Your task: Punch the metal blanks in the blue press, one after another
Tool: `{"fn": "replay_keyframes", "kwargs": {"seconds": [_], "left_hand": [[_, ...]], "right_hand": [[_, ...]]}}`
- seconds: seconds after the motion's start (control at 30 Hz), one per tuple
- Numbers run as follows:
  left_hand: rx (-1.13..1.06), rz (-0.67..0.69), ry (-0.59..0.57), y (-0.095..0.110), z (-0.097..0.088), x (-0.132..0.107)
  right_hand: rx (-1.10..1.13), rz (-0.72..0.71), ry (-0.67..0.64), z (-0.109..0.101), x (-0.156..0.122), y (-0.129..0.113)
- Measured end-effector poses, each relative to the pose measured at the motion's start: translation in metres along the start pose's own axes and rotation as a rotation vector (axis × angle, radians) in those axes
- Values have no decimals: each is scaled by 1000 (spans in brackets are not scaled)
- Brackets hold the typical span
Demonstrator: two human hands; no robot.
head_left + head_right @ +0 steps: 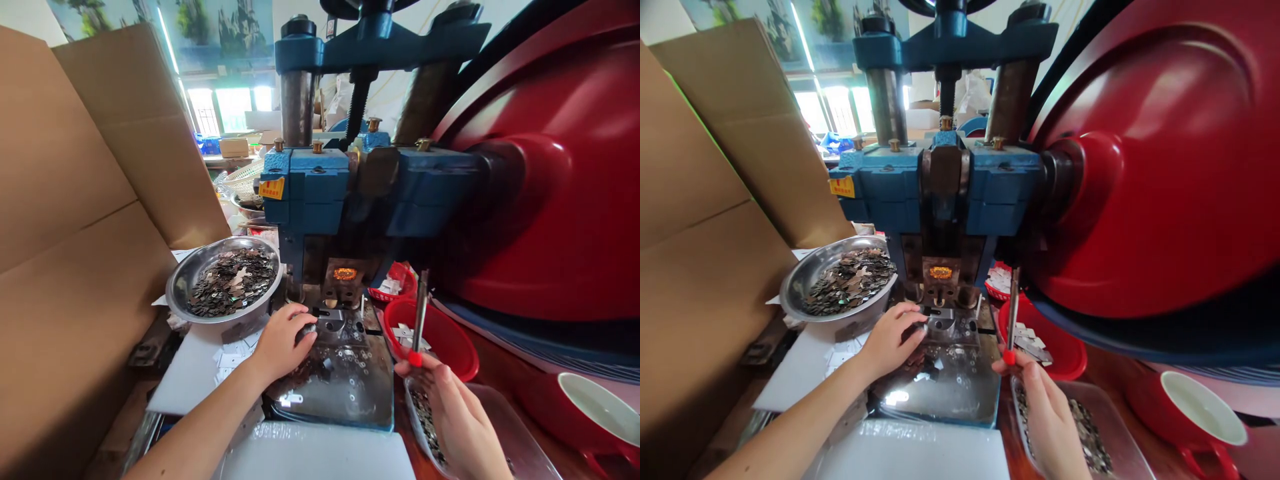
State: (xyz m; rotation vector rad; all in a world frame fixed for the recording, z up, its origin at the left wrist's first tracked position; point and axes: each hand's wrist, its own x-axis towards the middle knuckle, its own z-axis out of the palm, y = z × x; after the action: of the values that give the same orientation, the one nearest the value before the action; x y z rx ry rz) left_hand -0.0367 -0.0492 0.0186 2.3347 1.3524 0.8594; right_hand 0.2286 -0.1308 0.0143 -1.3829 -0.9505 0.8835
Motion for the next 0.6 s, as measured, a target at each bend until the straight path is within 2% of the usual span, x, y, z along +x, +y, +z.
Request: {"fn": "replay_keyframes", "kwargs": {"seconds": [0.17, 0.3, 0.4, 0.5, 0.57, 0.6], "left_hand": [[-55, -28, 29, 1, -3, -1], [-98, -80, 63, 4, -8, -1], [-96, -151, 58, 10, -21, -5], [-48, -257, -87, 13, -46, -22], [-17, -312, -230, 12, -63, -41], [-7, -329, -286, 9, -70, -51]], "right_hand": [[-163, -22, -57, 2, 3, -4], [-276, -101, 8, 6, 6, -5], [-213, -116, 6, 9, 9, 6], [-67, -65, -52, 18, 19, 18], [-135, -70, -71, 33, 33, 21], [-209, -117, -109, 43, 41, 21]]}}
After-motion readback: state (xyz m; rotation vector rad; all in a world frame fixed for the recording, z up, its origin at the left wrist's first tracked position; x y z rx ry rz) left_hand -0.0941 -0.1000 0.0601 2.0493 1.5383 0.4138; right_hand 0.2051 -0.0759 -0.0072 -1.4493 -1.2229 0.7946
